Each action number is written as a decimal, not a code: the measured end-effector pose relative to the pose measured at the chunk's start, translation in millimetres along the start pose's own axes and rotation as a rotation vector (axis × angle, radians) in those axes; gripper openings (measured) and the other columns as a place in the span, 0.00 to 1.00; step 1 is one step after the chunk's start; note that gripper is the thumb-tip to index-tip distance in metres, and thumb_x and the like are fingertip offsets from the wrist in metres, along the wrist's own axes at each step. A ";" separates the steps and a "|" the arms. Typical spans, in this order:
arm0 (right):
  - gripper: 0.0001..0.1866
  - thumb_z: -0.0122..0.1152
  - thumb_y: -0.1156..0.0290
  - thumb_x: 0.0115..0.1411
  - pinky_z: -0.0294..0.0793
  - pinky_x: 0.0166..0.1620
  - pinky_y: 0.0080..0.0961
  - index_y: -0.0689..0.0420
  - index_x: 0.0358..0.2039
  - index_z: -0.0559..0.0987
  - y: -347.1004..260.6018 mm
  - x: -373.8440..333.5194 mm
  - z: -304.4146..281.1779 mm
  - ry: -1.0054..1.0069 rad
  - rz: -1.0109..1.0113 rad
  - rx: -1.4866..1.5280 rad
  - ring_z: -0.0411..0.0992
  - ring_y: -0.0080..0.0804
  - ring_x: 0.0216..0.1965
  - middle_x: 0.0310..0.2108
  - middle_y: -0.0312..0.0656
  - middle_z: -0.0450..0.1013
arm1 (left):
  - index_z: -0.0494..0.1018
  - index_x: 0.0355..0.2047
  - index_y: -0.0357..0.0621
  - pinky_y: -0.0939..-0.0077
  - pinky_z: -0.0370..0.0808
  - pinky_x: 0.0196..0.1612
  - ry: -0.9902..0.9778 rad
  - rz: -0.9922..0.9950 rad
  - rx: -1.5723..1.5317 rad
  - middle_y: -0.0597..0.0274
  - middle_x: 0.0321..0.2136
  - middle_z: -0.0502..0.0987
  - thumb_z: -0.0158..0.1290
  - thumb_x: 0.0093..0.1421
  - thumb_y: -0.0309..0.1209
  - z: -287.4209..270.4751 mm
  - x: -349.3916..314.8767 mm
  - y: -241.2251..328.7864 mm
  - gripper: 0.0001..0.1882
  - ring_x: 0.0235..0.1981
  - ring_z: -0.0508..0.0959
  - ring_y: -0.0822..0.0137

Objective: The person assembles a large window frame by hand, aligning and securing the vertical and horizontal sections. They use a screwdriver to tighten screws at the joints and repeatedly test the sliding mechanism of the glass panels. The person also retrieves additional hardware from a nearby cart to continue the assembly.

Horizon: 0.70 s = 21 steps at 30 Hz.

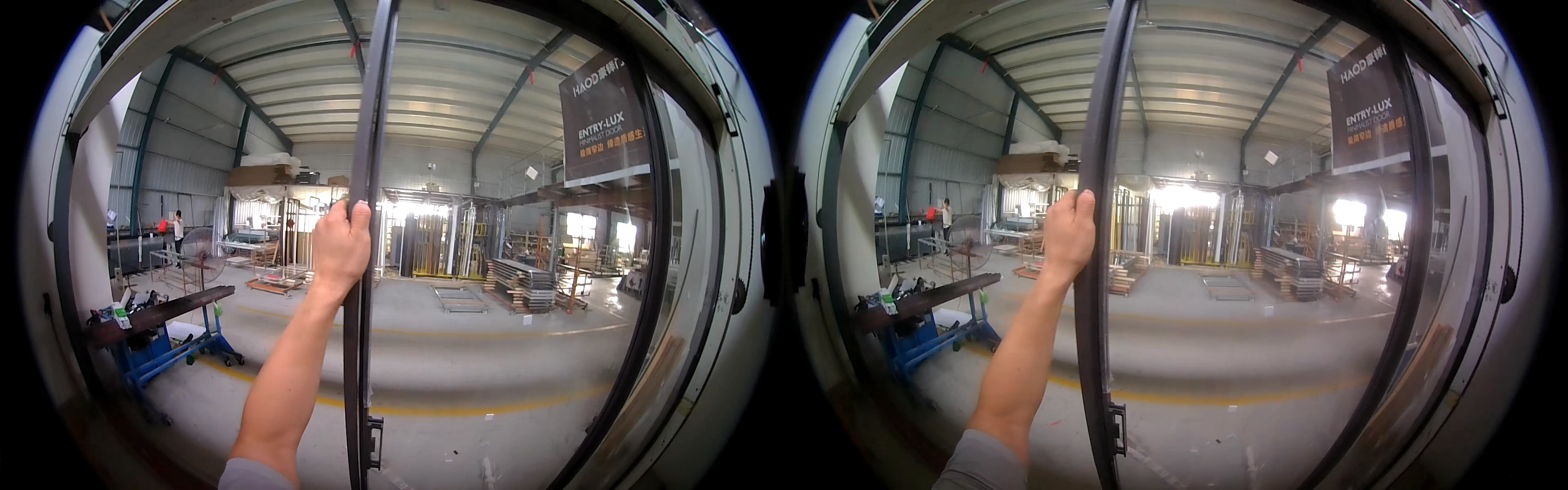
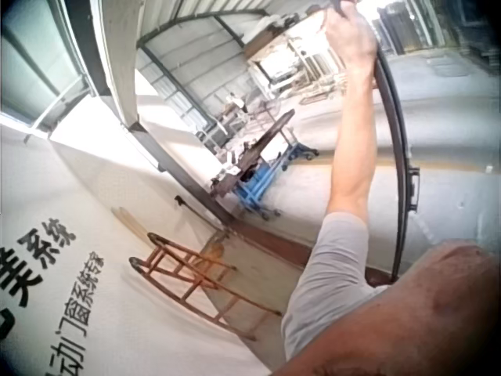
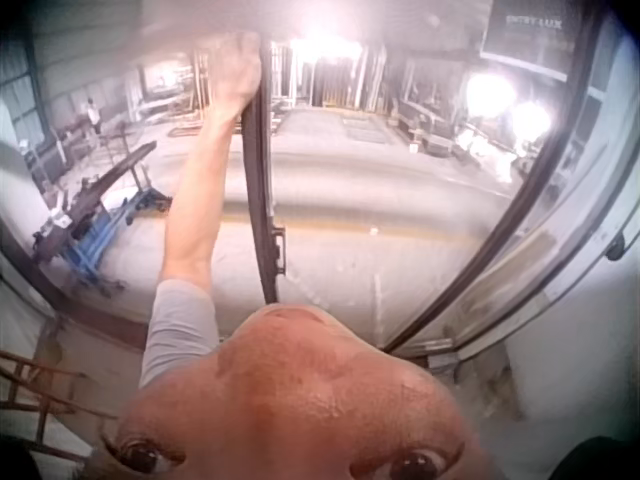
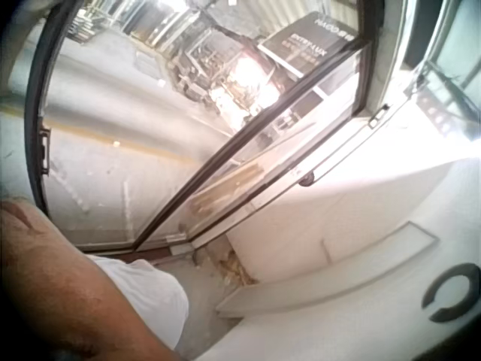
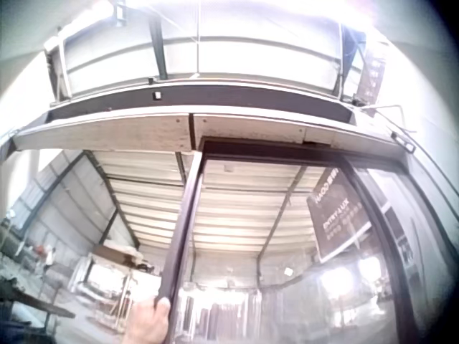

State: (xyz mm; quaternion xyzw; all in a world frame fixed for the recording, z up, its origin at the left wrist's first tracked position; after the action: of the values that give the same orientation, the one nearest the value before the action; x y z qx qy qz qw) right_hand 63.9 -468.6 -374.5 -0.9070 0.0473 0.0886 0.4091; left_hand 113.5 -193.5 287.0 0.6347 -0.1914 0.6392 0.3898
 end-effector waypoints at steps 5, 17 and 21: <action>0.26 0.68 0.72 0.58 0.74 0.57 0.35 0.57 0.58 0.75 -26.8 -1.0 30.8 0.020 -0.013 -0.010 0.76 0.37 0.53 0.49 0.51 0.77 | 0.77 0.34 0.33 0.64 0.73 0.39 -0.040 -0.328 -0.603 0.52 0.28 0.79 0.38 0.70 0.46 1.9 19.2 -109.2 0.27 0.33 0.78 0.57; 0.17 0.64 0.58 0.61 0.76 0.31 0.32 0.63 0.34 0.82 -35.3 -6.6 80.9 -0.065 -0.041 0.179 0.75 0.29 0.25 0.23 0.44 0.78 | 0.73 0.35 0.41 0.59 0.76 0.35 -0.656 -1.035 -1.192 0.55 0.26 0.75 0.28 0.73 0.50 43.0 -94.2 -139.2 0.29 0.30 0.76 0.59; 0.15 0.64 0.62 0.62 0.76 0.33 0.34 0.64 0.35 0.80 -85.9 -11.7 69.2 -0.027 -0.129 0.237 0.75 0.34 0.27 0.26 0.47 0.78 | 0.74 0.37 0.40 0.61 0.77 0.33 -0.769 -0.947 -1.150 0.55 0.27 0.76 0.36 0.72 0.52 45.1 -112.3 -148.7 0.28 0.27 0.76 0.59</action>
State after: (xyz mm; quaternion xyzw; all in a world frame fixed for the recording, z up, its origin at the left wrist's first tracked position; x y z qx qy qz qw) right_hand 57.7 -359.7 -354.1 -0.8521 -0.0062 0.0680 0.5189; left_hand 241.2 -162.9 147.4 0.5241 -0.3202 -0.0501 0.7876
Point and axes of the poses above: each hand's wrist, its own x-axis towards the middle knuckle, its own z-axis out of the palm, y = z × x, the point moved 7 cm from there along x, towards the middle knuckle
